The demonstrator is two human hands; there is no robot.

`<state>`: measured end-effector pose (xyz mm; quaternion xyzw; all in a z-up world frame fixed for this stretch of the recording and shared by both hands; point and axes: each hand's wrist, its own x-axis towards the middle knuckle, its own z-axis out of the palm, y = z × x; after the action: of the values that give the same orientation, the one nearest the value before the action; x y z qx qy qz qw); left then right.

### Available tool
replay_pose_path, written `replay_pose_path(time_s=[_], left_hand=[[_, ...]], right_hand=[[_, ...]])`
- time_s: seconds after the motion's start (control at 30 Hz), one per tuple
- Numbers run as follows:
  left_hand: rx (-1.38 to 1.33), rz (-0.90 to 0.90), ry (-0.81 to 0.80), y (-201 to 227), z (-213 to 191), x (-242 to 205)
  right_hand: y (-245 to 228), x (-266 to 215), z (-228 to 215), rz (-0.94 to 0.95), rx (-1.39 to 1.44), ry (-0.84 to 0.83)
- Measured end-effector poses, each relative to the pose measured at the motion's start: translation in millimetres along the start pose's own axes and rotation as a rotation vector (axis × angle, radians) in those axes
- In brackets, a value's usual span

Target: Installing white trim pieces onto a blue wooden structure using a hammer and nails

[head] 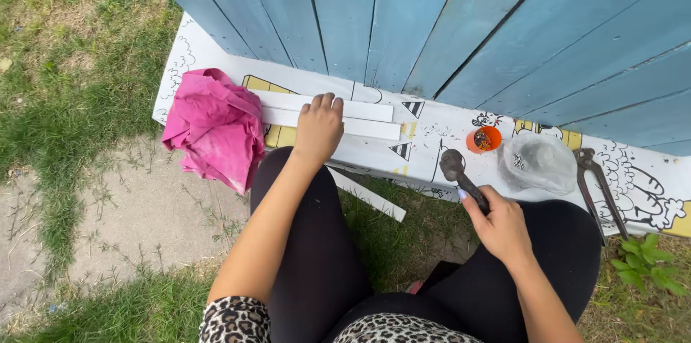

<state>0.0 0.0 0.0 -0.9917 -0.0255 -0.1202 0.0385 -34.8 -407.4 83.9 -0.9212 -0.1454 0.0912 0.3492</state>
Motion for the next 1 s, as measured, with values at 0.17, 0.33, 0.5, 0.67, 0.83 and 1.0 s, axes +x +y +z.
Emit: replay_pose_path(time_s=[0.17, 0.33, 0.5, 0.67, 0.83, 1.0], left_hand=[[0.135, -0.058, -0.122, -31.0, 28.0, -34.1], [0.212, -0.019, -0.073, -55.4, 43.4, -36.9], [0.106, 0.026, -0.076, -70.7, 32.3, -15.8], [-0.181, 0.124, 0.053, -57.8, -30.2, -6.2], [-0.216, 0.347, 0.343, -8.1, -92.6, 8.5], [-0.128, 0.545, 0.674, 47.2, -170.0, 16.8]], right_hand=[[-19.8, 53.2, 23.8, -0.049, -0.26, -0.222], [5.7, 70.4, 52.0, -0.055, -0.35, -0.265], [22.3, 79.4, 64.1, -0.078, -0.452, -0.21], [35.5, 83.3, 81.5, -0.186, -0.473, -0.052], [24.1, 88.3, 64.4, -0.333, -0.539, 0.096], [-32.0, 38.8, -34.3, -0.252, 0.447, 0.431]])
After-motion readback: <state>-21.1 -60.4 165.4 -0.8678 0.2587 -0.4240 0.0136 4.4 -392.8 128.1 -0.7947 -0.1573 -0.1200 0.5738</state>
